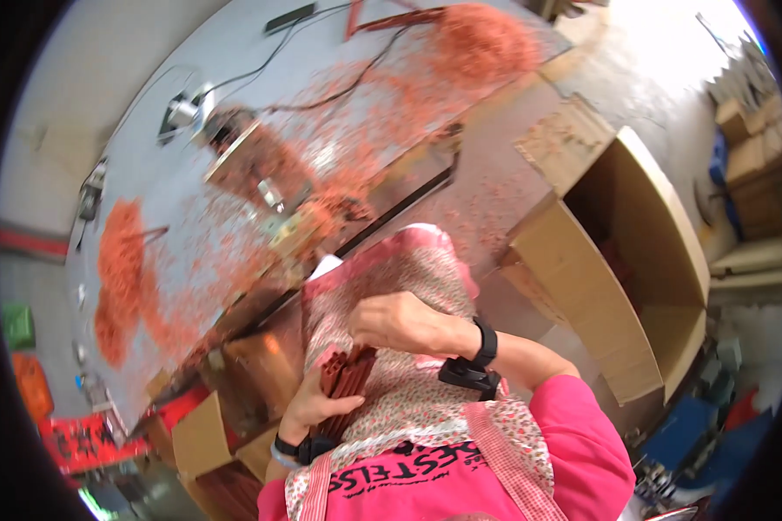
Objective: The person picks up a bundle of red tubes, feeds each one individually into a spinning machine, and then places the processed bundle into a cardboard box.
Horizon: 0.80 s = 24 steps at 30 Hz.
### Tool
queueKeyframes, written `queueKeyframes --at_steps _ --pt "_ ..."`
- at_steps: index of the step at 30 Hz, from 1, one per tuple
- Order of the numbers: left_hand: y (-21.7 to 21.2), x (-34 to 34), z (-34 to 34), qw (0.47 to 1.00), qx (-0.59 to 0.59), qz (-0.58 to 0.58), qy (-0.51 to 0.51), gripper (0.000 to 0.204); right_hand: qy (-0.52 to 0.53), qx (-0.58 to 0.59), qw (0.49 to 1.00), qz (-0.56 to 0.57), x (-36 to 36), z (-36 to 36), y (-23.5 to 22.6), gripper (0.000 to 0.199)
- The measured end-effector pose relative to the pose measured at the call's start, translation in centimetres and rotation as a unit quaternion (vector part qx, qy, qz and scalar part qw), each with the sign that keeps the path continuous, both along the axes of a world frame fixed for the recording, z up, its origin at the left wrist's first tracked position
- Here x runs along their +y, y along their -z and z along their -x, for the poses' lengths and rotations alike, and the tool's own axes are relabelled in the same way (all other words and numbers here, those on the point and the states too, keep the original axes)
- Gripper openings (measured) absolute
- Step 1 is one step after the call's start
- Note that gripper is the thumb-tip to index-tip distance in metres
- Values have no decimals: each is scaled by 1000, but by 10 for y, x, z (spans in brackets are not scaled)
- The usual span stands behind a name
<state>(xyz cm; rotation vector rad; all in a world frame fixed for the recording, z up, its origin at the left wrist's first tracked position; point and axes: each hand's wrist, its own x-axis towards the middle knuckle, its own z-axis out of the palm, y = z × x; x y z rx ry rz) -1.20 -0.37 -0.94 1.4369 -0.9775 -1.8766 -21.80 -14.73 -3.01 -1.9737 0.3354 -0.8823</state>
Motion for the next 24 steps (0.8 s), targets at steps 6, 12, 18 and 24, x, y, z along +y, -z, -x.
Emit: queueKeyframes --at_steps 6,12,18,24 --pt "1 1 -7 999 27 -1 -27 52 48 -108 959 -259 -12 9 -24 18" --pt "9 -9 -12 998 -3 48 -41 53 144 -115 966 -182 1 -15 -27 32" --pt "-6 4 -31 997 -19 19 -75 55 56 -147 851 -501 -13 -29 -52 27" --pt "-7 2 -26 981 -1 96 -171 36 -7 -68 829 -556 -3 -66 -43 27"
